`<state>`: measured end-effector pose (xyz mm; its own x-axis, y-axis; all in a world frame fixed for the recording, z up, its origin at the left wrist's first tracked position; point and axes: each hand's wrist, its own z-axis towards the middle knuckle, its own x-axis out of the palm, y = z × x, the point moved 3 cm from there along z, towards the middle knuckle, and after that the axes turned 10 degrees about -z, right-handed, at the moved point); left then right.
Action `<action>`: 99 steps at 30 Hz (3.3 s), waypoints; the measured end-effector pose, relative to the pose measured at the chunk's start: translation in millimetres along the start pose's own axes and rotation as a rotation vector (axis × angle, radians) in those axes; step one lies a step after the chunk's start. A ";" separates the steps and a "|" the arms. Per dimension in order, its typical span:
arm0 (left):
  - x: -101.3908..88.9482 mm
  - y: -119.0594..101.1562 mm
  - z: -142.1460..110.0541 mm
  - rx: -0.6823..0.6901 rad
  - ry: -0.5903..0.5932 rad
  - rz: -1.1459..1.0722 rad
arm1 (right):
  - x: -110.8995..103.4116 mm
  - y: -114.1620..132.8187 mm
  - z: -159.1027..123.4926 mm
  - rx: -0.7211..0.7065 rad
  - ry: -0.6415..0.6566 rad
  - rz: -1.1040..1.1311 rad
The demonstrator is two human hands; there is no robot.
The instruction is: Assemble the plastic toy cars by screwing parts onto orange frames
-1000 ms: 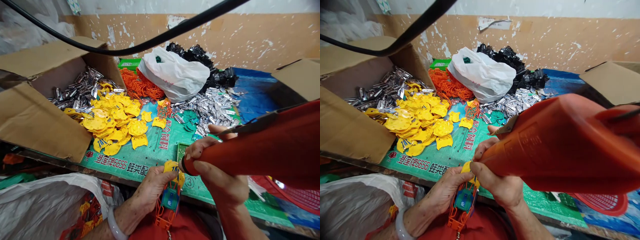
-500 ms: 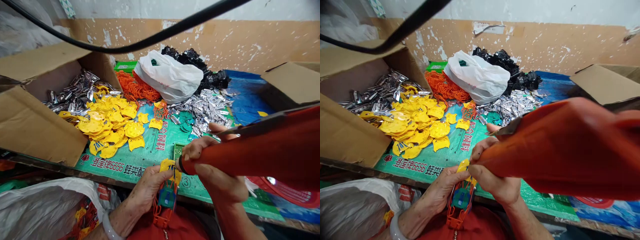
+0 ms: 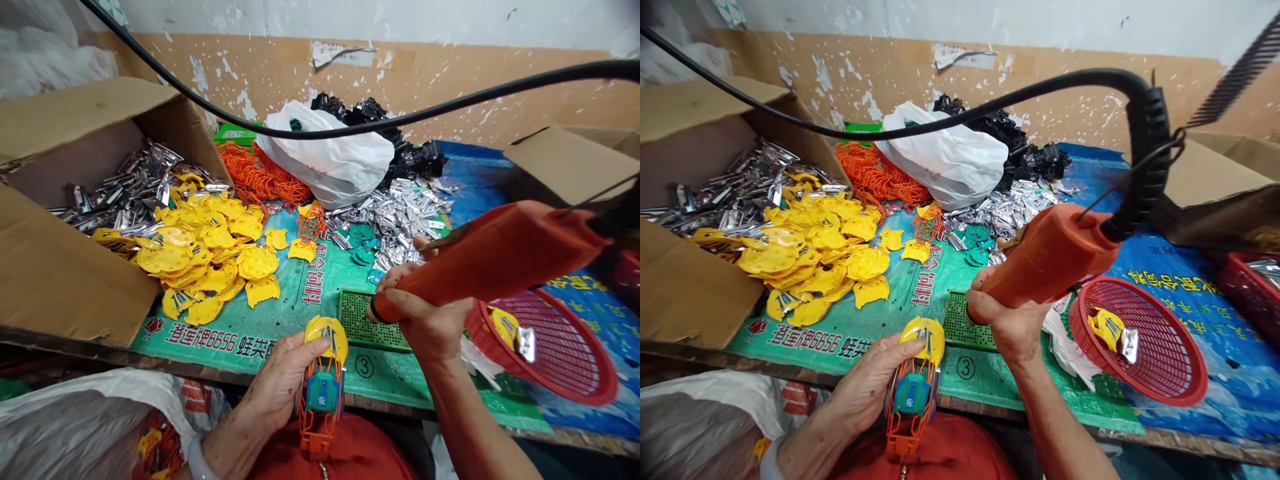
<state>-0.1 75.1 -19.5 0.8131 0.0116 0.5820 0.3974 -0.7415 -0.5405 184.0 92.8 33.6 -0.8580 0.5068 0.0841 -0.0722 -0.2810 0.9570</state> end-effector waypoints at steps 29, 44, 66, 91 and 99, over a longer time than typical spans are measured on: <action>2.8 0.0 1.8 -0.022 -0.035 -0.046 | 2.6 2.8 2.8 0.007 -0.005 -0.035; 6.7 -0.3 1.7 -0.017 -0.021 -0.144 | 14.9 50.8 -28.6 0.030 0.291 0.275; 4.0 1.9 3.2 -0.002 -0.042 -0.169 | 23.1 38.0 -30.1 0.048 0.310 0.223; 1.1 5.4 6.1 0.024 -0.043 -0.087 | 18.8 37.8 -29.9 -0.041 0.320 0.156; 0.2 3.6 0.5 -0.047 -0.031 -0.001 | -0.9 23.8 1.1 -0.022 -0.020 0.079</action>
<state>1.7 72.7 -21.6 0.8258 0.0323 0.5630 0.3781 -0.7724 -0.5103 183.6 86.5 56.6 -0.8512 0.4983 0.1648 -0.0162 -0.3388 0.9407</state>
